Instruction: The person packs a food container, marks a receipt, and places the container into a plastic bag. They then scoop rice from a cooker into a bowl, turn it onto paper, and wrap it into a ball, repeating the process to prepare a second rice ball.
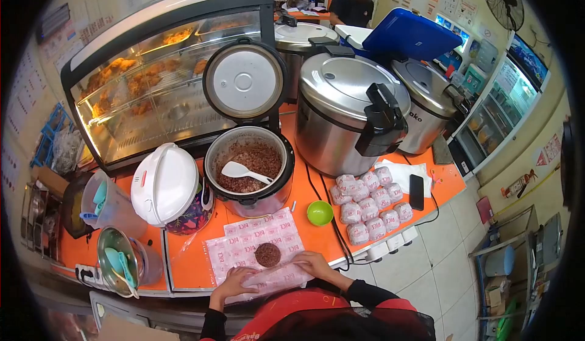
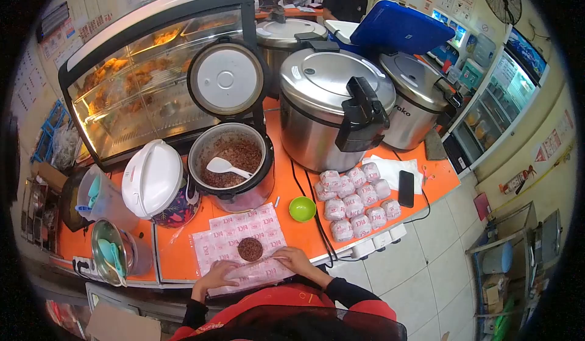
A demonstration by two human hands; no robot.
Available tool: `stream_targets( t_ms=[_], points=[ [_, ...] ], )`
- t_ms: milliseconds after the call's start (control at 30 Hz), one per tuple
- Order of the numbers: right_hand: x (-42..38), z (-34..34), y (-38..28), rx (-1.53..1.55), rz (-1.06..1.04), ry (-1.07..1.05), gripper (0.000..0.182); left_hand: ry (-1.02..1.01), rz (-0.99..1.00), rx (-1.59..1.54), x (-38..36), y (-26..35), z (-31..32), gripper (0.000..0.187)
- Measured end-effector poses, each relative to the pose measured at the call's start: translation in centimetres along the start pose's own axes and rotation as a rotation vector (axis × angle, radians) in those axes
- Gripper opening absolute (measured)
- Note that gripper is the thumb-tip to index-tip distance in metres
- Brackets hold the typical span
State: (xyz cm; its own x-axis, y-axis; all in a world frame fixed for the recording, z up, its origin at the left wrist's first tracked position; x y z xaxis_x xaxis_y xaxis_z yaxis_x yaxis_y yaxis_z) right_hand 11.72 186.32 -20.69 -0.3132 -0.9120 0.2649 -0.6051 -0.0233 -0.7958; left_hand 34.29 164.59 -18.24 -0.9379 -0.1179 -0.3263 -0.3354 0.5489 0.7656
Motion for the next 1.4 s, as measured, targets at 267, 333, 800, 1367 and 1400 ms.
stream_targets(
  t_ms=[267,333,800,1367,1400],
  points=[
    [-0.2,0.7,1.0,0.108,0.168,0.090,0.016,0.357,-0.082,-0.305,0.4,-2.5,0.2,0.027],
    [0.7,1.0,0.7,0.096,0.267,0.176,0.015,0.577,-0.196,-0.323,1.0,-2.1,0.1,0.018],
    [3.9,1.9,-0.7,-0.493,0.180,0.314,0.036,1.354,-0.248,0.281,2.8,1.9,3.4,0.022],
    [4.8,6.3,-0.6,-0.340,0.136,0.050,0.060,1.159,-0.557,-1.154,3.3,-2.3,7.9,0.045],
    [4.7,6.1,-1.0,-0.354,0.133,0.048,0.059,1.140,-0.507,-1.060,3.2,-2.5,8.0,0.047]
  ],
)
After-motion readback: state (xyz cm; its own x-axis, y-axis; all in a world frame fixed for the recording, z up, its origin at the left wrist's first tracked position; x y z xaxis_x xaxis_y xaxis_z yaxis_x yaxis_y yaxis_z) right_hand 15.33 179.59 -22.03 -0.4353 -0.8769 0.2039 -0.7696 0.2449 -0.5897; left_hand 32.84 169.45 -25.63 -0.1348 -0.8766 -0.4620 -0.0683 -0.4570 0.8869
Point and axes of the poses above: each hand's wrist, its own x-axis towards the middle knuckle, its own z-axis out of the palm, y = z × x, the point moved 1 cm from there along x, towards the middle knuckle, and after that the axes turned 3 degrees about -z, right-handed, at the moved point
